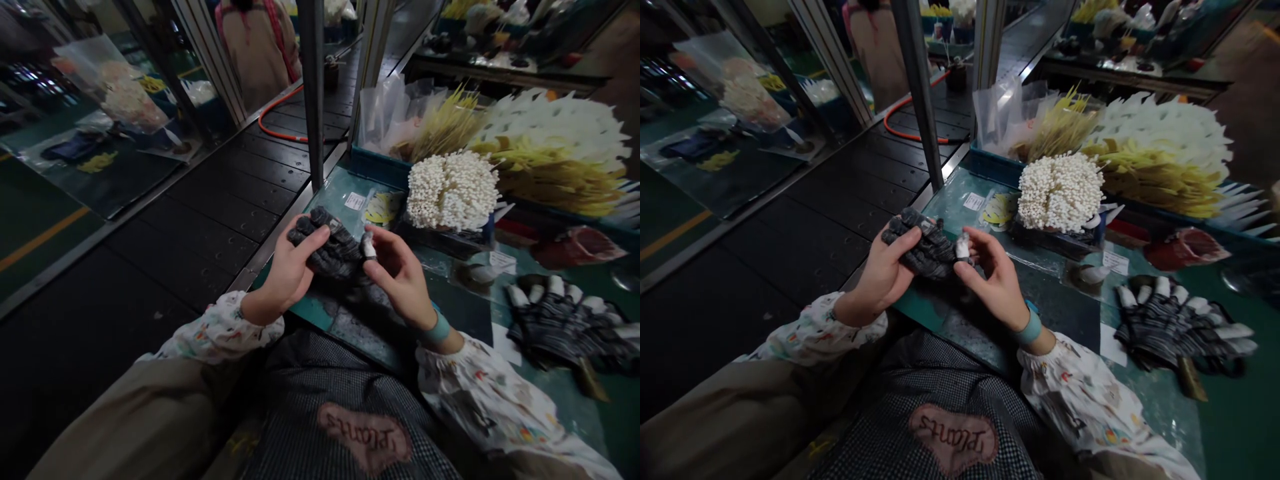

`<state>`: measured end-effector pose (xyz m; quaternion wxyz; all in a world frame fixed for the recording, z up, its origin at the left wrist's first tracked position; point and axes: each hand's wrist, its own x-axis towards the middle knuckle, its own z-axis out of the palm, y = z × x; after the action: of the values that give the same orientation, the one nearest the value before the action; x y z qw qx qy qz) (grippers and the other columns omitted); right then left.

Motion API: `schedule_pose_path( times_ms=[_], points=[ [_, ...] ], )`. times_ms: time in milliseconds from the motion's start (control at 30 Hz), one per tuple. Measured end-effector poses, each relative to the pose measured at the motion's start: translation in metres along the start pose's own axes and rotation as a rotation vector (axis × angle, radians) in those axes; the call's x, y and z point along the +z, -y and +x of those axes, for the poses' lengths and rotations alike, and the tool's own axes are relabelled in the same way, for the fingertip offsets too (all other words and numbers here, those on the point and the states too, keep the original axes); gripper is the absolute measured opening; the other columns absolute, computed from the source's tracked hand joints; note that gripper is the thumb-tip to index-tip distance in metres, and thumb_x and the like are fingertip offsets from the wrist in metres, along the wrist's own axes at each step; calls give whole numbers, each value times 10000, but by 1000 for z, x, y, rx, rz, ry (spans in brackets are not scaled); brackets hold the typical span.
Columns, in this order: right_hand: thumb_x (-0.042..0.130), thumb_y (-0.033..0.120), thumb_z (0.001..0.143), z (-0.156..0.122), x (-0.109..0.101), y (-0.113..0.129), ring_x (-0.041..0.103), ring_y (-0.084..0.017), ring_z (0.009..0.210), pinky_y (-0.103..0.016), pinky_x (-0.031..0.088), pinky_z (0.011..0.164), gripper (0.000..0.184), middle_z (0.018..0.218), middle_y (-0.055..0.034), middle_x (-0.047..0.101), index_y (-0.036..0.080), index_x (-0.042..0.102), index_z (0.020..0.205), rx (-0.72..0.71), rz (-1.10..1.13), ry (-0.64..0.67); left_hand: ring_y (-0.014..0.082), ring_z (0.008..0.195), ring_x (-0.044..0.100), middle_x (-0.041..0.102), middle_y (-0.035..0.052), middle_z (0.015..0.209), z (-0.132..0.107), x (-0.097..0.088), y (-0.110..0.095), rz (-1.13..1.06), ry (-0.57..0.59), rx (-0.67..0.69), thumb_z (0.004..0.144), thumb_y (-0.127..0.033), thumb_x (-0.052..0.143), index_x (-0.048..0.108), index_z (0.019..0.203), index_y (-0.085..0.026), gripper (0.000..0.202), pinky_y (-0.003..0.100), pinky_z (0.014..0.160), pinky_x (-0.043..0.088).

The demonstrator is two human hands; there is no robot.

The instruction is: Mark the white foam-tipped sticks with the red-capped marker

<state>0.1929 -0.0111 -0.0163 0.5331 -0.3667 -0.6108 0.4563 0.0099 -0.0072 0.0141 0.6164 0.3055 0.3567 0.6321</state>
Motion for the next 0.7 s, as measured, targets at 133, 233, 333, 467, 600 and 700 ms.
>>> schedule_pose_path(
  times_ms=[133,233,333,467,600,700],
  points=[
    [769,423,882,1,1,0,659,-223,1139,-456,526,1072,425,1247,-45,716,286,688,1276,68,28,0,177,944,716,754,12,960,-3,1,1,7,37,-11,735,-233,871,671,936,-195,286,331,930,573],
    [706,432,931,0,3,-1,663,-216,1098,-441,532,1050,433,1170,-31,725,306,644,1341,86,83,-58,176,948,714,757,15,969,-3,1,2,3,40,-35,736,-227,865,677,954,-190,290,328,940,566],
    [689,445,945,-2,5,-4,625,-161,768,-326,576,805,333,782,30,641,313,669,1249,124,171,-99,189,956,723,761,23,966,-1,1,2,-9,71,-36,742,-251,865,689,960,-181,288,342,958,567],
    [719,446,922,-3,6,-6,588,-137,715,-267,536,721,260,752,42,616,284,658,1116,142,230,-109,212,961,735,764,39,956,0,0,3,10,88,-39,762,-284,860,696,965,-167,285,373,975,569],
    [698,388,945,-3,7,-2,680,-172,925,-330,546,921,222,952,12,716,305,594,1123,110,288,-92,218,948,737,750,23,929,-1,-1,3,12,72,-43,758,-273,863,681,961,-169,291,390,973,570],
    [678,390,957,-3,7,-1,683,-180,1010,-355,530,999,234,1039,4,723,319,583,1158,118,294,-80,204,924,728,738,18,917,-1,-1,4,13,69,-39,751,-262,865,679,954,-169,291,372,947,574]
  ],
)
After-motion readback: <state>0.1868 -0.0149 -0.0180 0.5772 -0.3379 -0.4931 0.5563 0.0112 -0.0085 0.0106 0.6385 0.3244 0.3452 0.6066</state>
